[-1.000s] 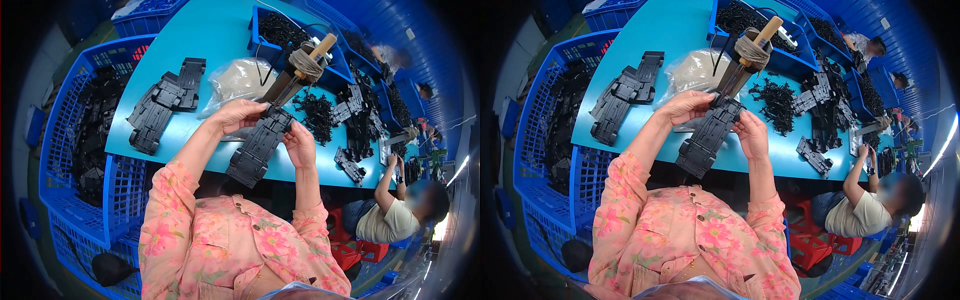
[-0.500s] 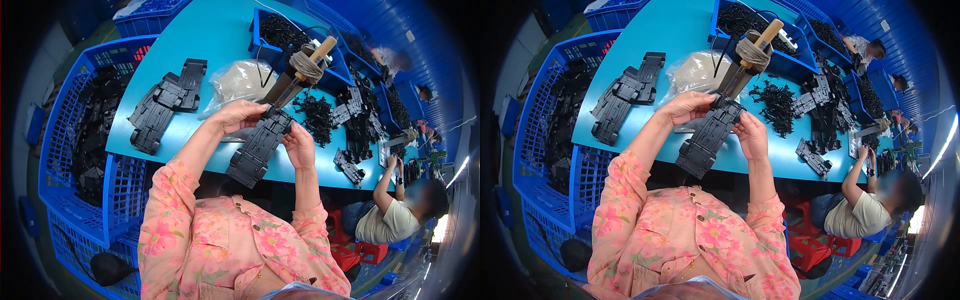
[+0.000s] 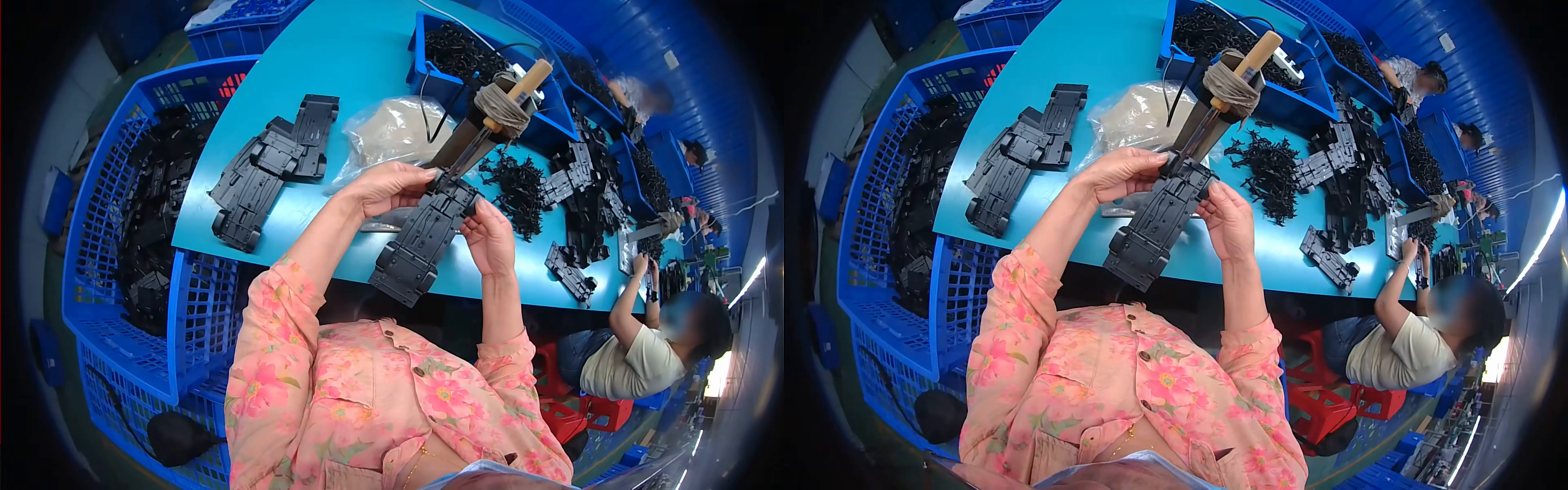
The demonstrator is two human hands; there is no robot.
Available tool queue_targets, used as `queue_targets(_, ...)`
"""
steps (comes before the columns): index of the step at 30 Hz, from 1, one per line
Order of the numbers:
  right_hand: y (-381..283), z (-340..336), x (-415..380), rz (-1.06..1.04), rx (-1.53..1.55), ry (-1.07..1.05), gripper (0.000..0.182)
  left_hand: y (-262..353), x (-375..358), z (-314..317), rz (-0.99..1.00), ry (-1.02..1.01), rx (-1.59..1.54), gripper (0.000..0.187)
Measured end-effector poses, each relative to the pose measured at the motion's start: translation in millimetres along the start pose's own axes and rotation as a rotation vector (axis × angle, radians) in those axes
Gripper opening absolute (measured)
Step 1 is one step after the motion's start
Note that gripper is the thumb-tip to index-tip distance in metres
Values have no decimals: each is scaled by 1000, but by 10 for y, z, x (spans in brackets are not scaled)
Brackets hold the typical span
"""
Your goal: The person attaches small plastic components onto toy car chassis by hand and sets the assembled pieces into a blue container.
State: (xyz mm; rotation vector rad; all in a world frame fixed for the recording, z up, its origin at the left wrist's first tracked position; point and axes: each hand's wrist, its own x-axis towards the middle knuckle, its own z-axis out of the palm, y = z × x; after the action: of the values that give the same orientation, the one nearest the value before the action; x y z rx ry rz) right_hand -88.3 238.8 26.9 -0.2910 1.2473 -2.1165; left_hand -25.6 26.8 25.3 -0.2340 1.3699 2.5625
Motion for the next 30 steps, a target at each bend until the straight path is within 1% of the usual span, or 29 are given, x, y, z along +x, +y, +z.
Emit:
queue_targets(20, 10, -17, -1, 2, 8, -33, 21, -1, -5, -19, 3, -10, -5, 28)
queue_targets(30, 11, 14, -12, -1, 2, -13, 21, -13, 10, -24, 13, -11, 1, 28)
